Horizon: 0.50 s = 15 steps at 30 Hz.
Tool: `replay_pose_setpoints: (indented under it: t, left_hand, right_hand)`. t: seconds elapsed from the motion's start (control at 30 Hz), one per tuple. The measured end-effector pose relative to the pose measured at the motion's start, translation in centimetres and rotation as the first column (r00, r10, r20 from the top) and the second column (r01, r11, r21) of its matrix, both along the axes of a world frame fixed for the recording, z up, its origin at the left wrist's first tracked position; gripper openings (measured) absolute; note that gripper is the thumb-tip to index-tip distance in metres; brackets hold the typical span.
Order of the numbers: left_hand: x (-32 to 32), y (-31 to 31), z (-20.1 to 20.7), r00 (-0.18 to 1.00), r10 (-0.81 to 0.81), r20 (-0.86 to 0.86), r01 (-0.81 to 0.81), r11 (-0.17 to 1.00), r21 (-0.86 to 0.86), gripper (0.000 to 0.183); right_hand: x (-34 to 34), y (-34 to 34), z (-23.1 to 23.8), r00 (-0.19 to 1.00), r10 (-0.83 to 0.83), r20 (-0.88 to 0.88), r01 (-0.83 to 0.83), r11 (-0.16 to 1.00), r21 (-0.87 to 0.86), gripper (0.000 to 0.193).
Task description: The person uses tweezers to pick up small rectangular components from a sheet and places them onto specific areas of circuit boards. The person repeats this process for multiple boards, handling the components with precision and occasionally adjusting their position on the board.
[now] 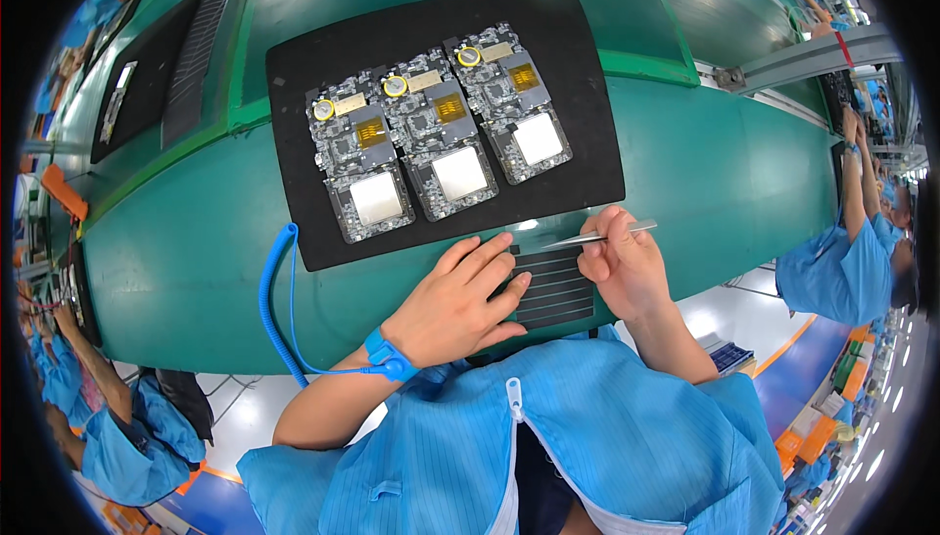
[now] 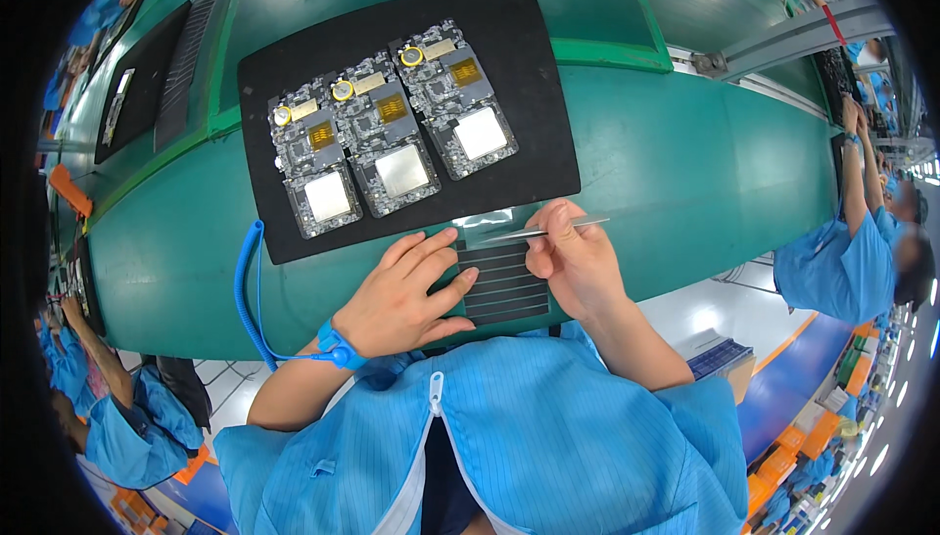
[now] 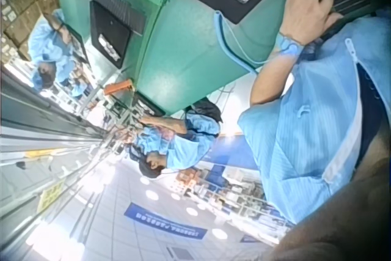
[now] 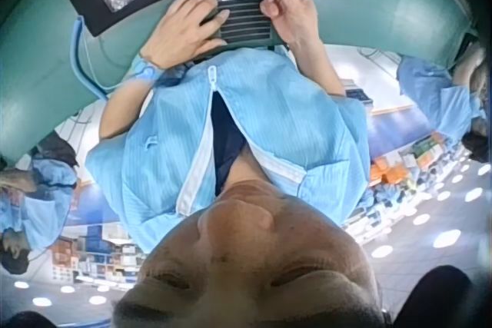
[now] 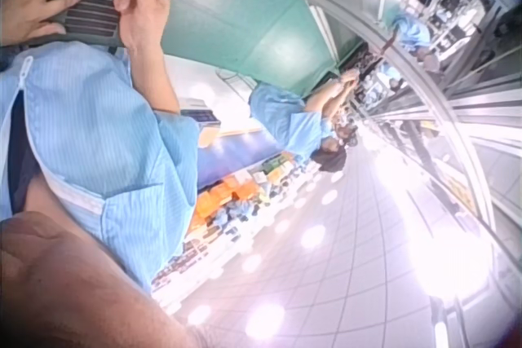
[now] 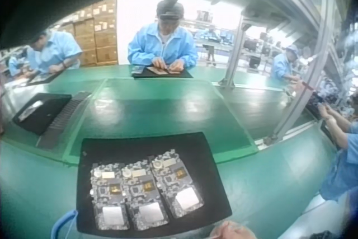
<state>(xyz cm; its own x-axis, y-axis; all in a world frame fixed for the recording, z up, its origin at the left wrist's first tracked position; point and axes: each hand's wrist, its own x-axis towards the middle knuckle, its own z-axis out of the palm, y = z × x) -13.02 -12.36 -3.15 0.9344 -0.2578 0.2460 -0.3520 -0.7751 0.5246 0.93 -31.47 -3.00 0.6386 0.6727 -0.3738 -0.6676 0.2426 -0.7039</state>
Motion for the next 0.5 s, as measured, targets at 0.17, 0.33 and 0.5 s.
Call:
replay_pose_setpoints:
  t: [0.17, 0.33, 0.5]
  left_hand:
    - [0.0, 0.1, 0.1, 1.000, -0.002, -0.008, 0.002, 1.000, 0.003, 0.053]
    - [-0.1, 0.0, -0.1, 1.000, 0.003, -0.001, -0.003, 1.000, 0.007, 0.052]
    - [-0.1, 0.1, -0.1, 1.000, -0.002, -0.002, 0.002, 1.000, 0.012, 0.052]
  right_hand:
    - [-0.5, 0.3, -0.3, 0.956, 0.080, 0.281, -0.013, 0.973, -0.232, 0.018]
    - [-0.7, 0.8, 0.4, 0.927, 0.135, 0.349, 0.009, 0.924, -0.382, 0.019]
    - [-1.1, 1.5, 0.2, 0.902, 0.160, 0.401, 0.032, 0.901, -0.432, 0.021]
